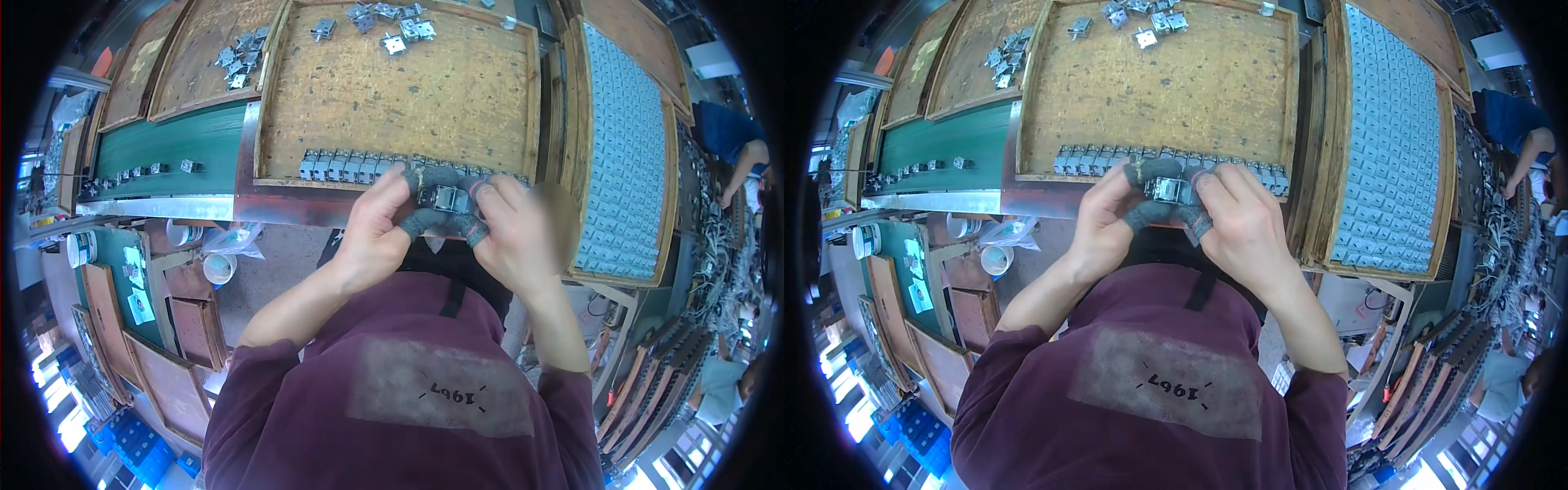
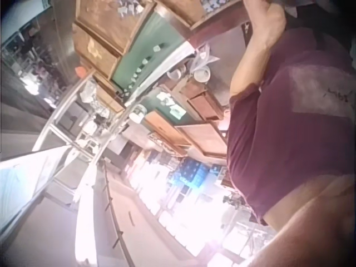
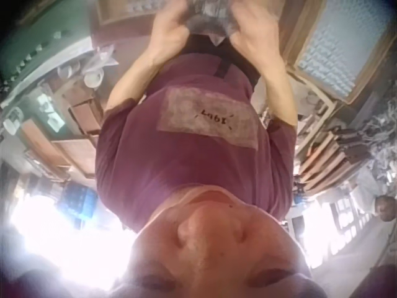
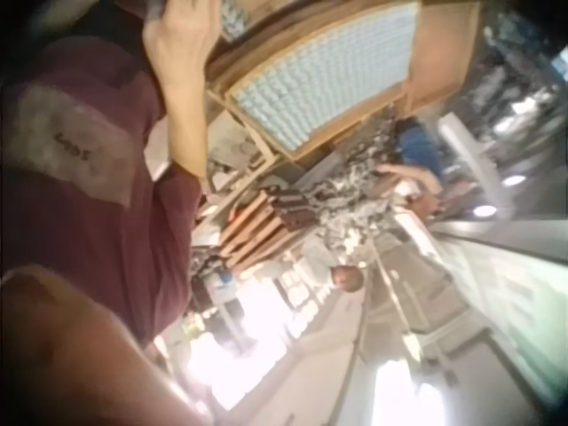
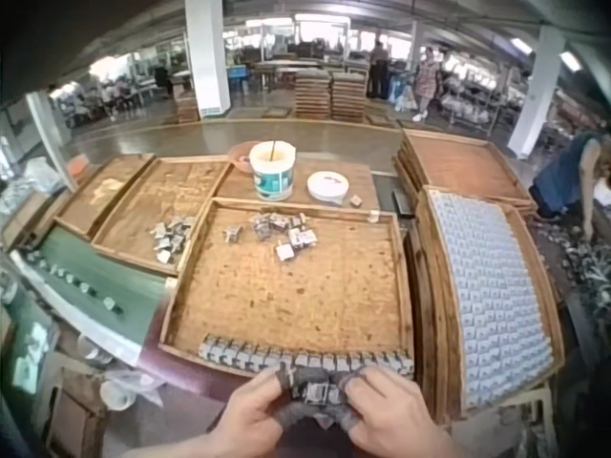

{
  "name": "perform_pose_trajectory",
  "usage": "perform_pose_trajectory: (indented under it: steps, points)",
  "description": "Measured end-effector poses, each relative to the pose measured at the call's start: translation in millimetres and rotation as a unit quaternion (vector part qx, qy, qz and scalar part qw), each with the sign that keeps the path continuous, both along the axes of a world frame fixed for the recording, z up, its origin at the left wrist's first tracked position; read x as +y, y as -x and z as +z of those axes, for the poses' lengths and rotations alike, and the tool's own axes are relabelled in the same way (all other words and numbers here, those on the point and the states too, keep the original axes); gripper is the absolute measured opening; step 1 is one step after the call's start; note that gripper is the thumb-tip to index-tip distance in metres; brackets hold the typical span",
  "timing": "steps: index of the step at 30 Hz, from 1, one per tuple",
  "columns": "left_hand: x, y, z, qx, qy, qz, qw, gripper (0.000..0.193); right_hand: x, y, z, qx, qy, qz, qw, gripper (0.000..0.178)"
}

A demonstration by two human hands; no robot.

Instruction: Manually assemble electronic components and organize them into specialized trays.

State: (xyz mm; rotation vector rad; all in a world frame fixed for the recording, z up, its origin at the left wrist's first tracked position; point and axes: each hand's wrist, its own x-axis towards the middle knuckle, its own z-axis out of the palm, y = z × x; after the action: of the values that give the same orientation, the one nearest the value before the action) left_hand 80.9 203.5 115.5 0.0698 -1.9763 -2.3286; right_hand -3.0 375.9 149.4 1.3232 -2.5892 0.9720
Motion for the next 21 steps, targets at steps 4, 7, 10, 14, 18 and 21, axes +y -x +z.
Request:
perform_pose_trajectory:
  steps: [4,7,10,14,18,21]
  points:
    - [-5,5,-14,-0.072,-0.127,-0.014,0.989,0.039,5,11,-5,-0.026,-0.016,0.031,0.999,0.027]
    - [-8,4,-15,-0.094,-0.152,-0.041,0.983,0.042,3,12,1,-0.063,-0.040,0.047,0.996,0.026]
    - [-2,2,-16,-0.058,-0.092,-0.008,0.994,0.043,-7,4,-9,-0.021,-0.030,0.024,0.999,0.025]
    - [-4,-3,-20,-0.055,0.243,0.020,0.968,0.059,-20,-5,-32,0.033,0.000,-0.045,0.998,0.025]
    - [-6,7,-22,0.104,0.390,0.126,0.906,0.073,-24,-10,-24,-0.079,-0.013,-0.016,0.997,0.030]
    - [-19,6,-24,0.159,0.288,0.049,0.943,0.071,-23,-2,-19,-0.228,-0.019,-0.040,0.973,0.045]
